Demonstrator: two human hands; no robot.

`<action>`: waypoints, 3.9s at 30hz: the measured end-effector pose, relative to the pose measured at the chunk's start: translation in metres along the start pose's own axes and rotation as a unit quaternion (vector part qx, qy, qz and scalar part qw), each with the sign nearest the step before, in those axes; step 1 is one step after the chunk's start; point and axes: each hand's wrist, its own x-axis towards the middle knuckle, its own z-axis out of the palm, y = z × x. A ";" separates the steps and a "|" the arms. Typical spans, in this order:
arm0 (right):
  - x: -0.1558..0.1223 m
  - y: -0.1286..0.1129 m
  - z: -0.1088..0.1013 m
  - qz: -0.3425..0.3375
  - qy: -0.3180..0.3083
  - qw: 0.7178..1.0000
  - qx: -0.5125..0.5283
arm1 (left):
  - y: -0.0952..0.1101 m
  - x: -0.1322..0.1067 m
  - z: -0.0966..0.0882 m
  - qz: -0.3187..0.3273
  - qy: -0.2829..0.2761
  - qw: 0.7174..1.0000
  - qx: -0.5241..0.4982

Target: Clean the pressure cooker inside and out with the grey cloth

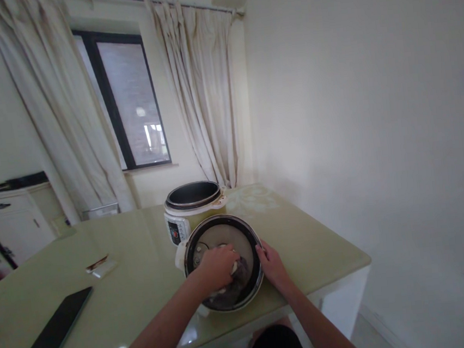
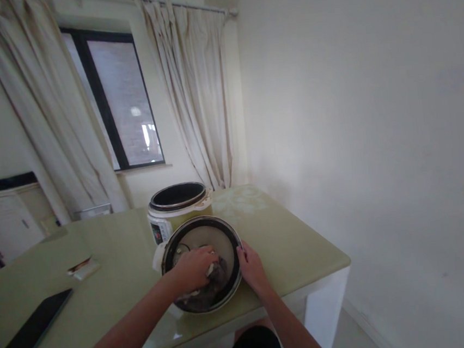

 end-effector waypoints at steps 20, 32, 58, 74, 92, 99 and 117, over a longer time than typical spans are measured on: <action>-0.001 -0.001 -0.002 -0.006 -0.009 1.000 -0.003 | 0.008 0.008 0.008 0.025 -0.008 0.999 -0.022; -0.002 -0.007 -0.004 -0.011 -0.023 0.999 0.020 | -0.028 0.010 -0.019 -0.103 0.049 0.993 0.030; -0.005 -0.006 -0.004 -0.013 -0.011 1.000 0.012 | -0.031 0.005 -0.020 -0.043 -0.118 0.992 0.003; -0.001 0.006 -0.006 -0.001 -0.010 1.000 -0.004 | 0.017 0.044 0.000 0.014 0.006 1.000 -0.005; -0.005 0.003 -0.007 -0.001 -0.013 1.000 -0.020 | -0.007 0.040 -0.048 -0.052 -0.052 0.992 0.101; -0.003 0.006 -0.006 -0.008 -0.012 1.000 -0.023 | 0.009 0.063 -0.028 -0.013 0.051 0.996 0.071; -0.001 0.015 -0.006 0.011 -0.001 1.000 -0.026 | 0.009 0.043 0.026 0.002 0.073 0.992 -0.105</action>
